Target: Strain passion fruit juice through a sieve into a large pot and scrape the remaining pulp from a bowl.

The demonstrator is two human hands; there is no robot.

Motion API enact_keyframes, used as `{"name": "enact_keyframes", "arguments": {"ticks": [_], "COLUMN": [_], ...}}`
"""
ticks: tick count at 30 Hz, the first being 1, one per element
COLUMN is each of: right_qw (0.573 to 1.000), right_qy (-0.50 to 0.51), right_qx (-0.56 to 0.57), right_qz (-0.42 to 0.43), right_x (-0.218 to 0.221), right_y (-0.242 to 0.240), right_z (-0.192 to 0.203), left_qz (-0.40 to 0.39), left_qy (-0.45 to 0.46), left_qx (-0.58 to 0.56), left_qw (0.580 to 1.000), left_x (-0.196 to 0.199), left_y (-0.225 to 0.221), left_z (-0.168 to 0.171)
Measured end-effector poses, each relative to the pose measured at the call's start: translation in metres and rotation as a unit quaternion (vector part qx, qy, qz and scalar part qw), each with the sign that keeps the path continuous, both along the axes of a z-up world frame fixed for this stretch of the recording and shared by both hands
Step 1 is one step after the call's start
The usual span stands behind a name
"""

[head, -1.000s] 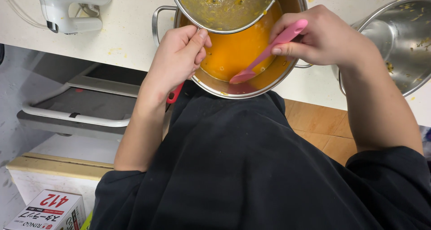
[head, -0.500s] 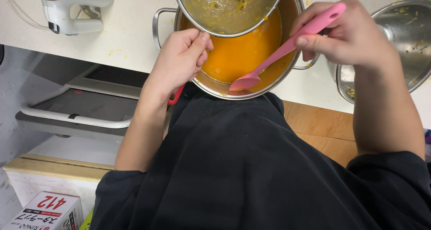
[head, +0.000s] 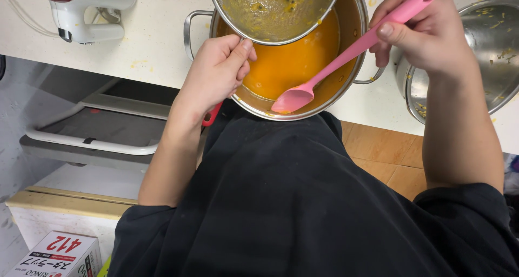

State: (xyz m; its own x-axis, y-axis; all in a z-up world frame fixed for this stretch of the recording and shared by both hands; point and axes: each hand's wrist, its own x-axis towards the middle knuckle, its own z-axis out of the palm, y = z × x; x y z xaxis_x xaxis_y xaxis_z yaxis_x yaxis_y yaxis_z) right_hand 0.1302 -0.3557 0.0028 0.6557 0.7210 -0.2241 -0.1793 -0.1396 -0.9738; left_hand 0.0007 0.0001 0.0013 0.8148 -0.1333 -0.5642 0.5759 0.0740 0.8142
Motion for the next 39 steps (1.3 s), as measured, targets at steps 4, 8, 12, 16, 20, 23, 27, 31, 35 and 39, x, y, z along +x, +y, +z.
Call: {"name": "enact_keyframes", "arguments": {"ticks": [4, 8, 12, 16, 20, 23, 27, 31, 35, 39], "right_qw": [0.999, 0.996, 0.988, 0.986, 0.976, 0.967, 0.965, 0.965, 0.970, 0.969], "right_qy": [0.016, 0.046, 0.097, 0.106, 0.122, 0.127, 0.108, 0.099, 0.074, 0.068], "right_qx": [0.003, 0.006, 0.063, 0.061, 0.085, 0.104, 0.103, 0.110, 0.097, 0.123], "right_qz": [-0.039, -0.074, -0.102, -0.114, -0.160, -0.197, -0.218, -0.216, -0.210, -0.203], "right_x": [-0.002, -0.004, -0.011, -0.017, -0.022, -0.028, -0.031, -0.035, -0.042, -0.055], "right_y": [0.004, -0.011, -0.021, -0.023, -0.036, -0.047, -0.053, -0.062, -0.067, -0.069], "right_z": [0.000, -0.020, -0.032, -0.038, -0.053, -0.059, -0.055, -0.056, -0.055, -0.048], "left_qz": [-0.005, -0.004, -0.007, -0.007, -0.004, -0.005, -0.001, 0.000, 0.005, 0.021], "left_qy": [-0.008, -0.001, -0.008, 0.006, 0.009, 0.012, 0.019, 0.012, 0.017, 0.017], "left_qx": [0.008, 0.006, 0.001, 0.003, 0.001, 0.004, 0.006, 0.006, 0.013, 0.002], "left_qw": [1.000, 1.000, 1.000, 1.000, 1.000, 1.000, 1.000, 1.000, 1.000, 1.000], "left_x": [0.000, 0.001, 0.000, 0.002, 0.003, 0.003, 0.003, 0.001, -0.004, -0.012], "left_y": [0.000, 0.000, 0.000, -0.001, -0.001, -0.001, -0.002, -0.001, 0.000, 0.001], "left_z": [-0.002, -0.004, -0.008, -0.004, -0.005, -0.006, -0.002, -0.004, -0.001, 0.004]}}
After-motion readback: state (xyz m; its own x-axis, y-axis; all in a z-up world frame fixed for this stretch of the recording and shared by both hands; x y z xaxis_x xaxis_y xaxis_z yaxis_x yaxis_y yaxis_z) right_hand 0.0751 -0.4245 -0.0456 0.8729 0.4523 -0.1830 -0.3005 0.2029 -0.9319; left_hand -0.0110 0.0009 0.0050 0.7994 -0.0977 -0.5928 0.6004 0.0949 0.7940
